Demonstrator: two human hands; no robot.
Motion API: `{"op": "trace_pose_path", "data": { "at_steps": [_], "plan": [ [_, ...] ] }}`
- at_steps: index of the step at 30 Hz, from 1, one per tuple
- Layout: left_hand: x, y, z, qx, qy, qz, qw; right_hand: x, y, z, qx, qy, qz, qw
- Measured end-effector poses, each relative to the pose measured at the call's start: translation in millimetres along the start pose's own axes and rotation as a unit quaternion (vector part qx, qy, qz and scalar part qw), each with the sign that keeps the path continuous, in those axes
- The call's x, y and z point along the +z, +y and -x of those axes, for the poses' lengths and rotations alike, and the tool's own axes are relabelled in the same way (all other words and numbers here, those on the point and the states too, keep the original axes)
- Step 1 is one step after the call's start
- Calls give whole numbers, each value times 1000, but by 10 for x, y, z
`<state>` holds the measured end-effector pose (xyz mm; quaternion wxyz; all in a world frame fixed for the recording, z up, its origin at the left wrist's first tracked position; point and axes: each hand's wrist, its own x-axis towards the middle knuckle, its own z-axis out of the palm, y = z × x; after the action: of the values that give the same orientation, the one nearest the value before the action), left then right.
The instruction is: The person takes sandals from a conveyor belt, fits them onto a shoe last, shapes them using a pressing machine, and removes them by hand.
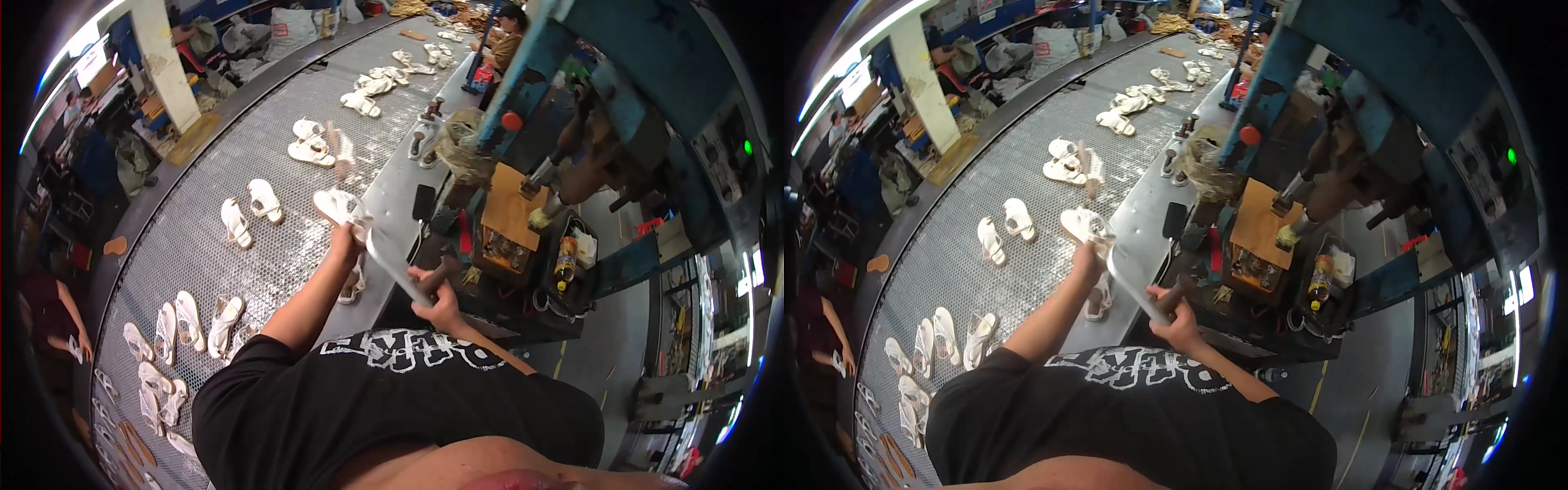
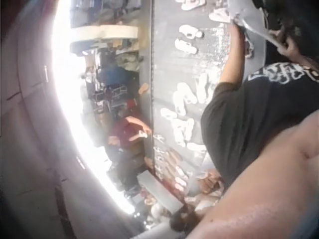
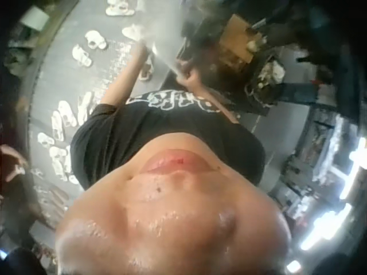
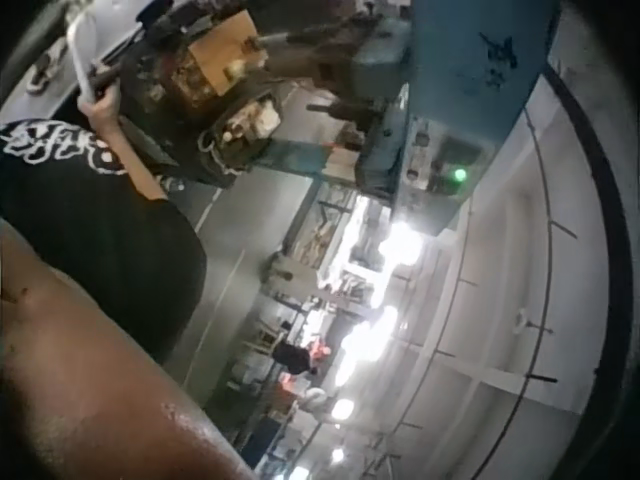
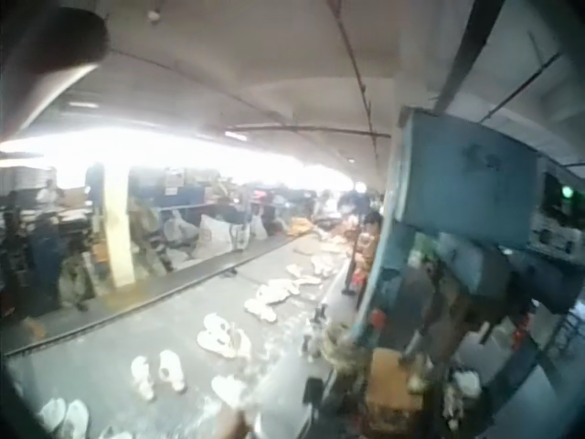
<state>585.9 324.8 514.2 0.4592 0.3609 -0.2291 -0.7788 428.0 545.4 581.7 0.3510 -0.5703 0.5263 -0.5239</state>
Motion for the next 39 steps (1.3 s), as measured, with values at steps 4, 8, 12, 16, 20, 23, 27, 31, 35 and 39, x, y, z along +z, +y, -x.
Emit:
{"op": "trace_pose_path", "data": {
  "at_steps": [4,8,12,16,20,23,27,31,35,39],
  "plan": [
    [386,-728,202,-2,-48,-93,995,-300,306,314,-50,-7,29,998],
    [1219,-1271,965,116,-236,-325,908,-562,511,502,80,145,12,986],
    [1453,-1277,1018,33,-374,-654,656,-963,597,617,52,288,95,952],
    [1460,-1307,880,108,-338,-540,763,-1444,997,362,84,349,262,896],
    [1149,-1163,946,79,-336,-562,751,-1989,1407,-194,116,317,338,878],
    [858,-920,1056,105,-348,-591,720,-2406,2064,-306,102,332,458,818],
    [197,-534,1207,120,-142,-551,813,-2384,1695,-420,56,282,433,854],
    [-715,-114,957,236,142,-533,800,-2171,1294,-359,89,359,423,827],
    [-1939,353,401,171,384,-621,661,-2154,1100,-489,186,357,421,813],
    [-2629,1009,-231,43,451,-711,537,-2097,1135,-531,194,354,476,781]
  ]
}}
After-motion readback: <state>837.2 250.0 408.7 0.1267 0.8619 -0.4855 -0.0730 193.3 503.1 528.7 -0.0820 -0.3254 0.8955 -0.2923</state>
